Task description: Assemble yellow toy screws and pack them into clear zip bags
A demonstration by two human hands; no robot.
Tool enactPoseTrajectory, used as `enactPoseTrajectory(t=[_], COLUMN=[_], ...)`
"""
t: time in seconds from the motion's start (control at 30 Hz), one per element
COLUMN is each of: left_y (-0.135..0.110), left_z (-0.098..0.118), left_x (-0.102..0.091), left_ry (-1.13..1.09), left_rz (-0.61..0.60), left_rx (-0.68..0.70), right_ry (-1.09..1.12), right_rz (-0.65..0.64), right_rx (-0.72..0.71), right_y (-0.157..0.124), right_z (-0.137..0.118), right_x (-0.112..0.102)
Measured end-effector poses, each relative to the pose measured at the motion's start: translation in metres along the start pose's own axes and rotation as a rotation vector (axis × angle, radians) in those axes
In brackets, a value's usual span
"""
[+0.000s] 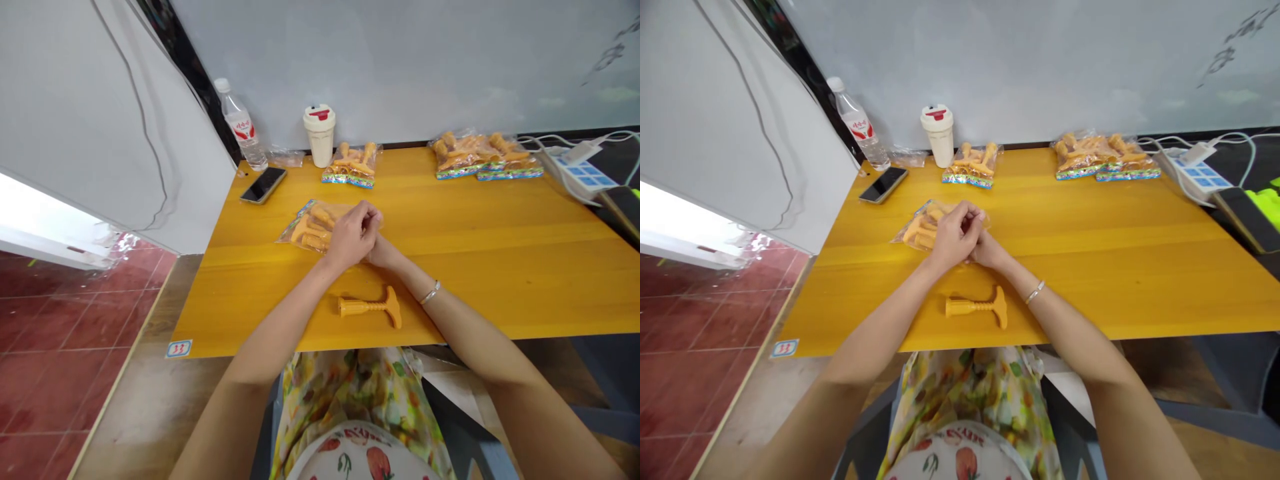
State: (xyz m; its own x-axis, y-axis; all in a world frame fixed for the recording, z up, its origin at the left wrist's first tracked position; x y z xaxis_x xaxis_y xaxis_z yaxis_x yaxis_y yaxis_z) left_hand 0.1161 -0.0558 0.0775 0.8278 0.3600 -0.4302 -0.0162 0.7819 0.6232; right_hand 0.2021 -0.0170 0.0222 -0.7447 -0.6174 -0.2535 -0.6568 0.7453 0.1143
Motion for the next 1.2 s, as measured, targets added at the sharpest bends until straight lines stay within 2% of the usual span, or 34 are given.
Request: enactPoseTrajectory(t=[0.07,0.13,0.27,0.37,0.47,0.63,0.7,0.73,0.8,0.83,0.97,1.03,1.1,1.2], left_y=[0.0,0.001,0.005,0.008,0.009,0.009,0.009,0.009,0.008,0.008,0.008,0.008,0.009,0.009], left_z=[-0.001,-0.005,-0.016,-0.025,-0.03,-0.034,-0.035,-0.035,-0.035,-0.035,-0.034,-0.033,-0.033,-0.034], left_x=[0.001,-0.001,-0.012,-0.021,-0.025,-0.025,-0.024,-0.024,-0.024,-0.024,-0.023,-0.023,-0.023,-0.023], left_ry=[0.003,0.018,0.037,0.036,0.025,0.036,0.045,0.042,0.028,0.02,0.017,0.018,0.02,0.029], left_rz=[-0.004,0.002,0.049,0.111,0.158,0.161,0.164,0.167,0.169,0.169,0.164,0.16,0.158,0.167], left_rx=[0.011,-0.001,-0.07,-0.116,-0.123,-0.103,-0.094,-0.091,-0.082,-0.076,-0.076,-0.087,-0.097,-0.104], right_ry=[-0.12,-0.229,-0.511,-0.515,-0.505,-0.659,-0.623,-0.573,-0.412,-0.316,0.02,0.144,0.243,0.353], right_rz=[0.068,0.05,-0.158,-0.42,-0.61,-0.797,-0.836,-0.831,-0.738,-0.624,0.04,0.245,0.328,0.321], right_rx=[-0.114,-0.131,-0.018,0.05,0.044,-0.087,-0.153,-0.171,-0.177,-0.168,-0.067,0.032,0.136,0.289], right_y=[0.001,0.0,-0.013,-0.028,-0.043,-0.063,-0.064,-0.062,-0.055,-0.05,-0.034,-0.031,-0.028,-0.024], right_z=[-0.003,-0.009,-0.026,-0.039,-0.05,-0.058,-0.062,-0.064,-0.07,-0.073,-0.07,-0.06,-0.048,-0.036], right_x=[0.003,0.0,-0.031,-0.047,-0.032,0.025,0.028,0.023,-0.001,-0.019,-0.095,-0.118,-0.127,-0.12])
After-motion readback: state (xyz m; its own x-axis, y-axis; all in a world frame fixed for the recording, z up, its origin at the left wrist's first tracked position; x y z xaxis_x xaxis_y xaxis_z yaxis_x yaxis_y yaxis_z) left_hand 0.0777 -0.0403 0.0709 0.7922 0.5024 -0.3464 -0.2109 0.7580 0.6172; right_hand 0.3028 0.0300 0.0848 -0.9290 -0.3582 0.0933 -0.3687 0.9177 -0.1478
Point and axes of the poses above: each hand's wrist, its own y-axis towards the middle knuckle, its own x-axis out of the palm, z = x × y, the point moved 3 cm from there along y, towards the middle knuckle, and after that the axes turned 2 degrees about -z, right-handed, at the moved point
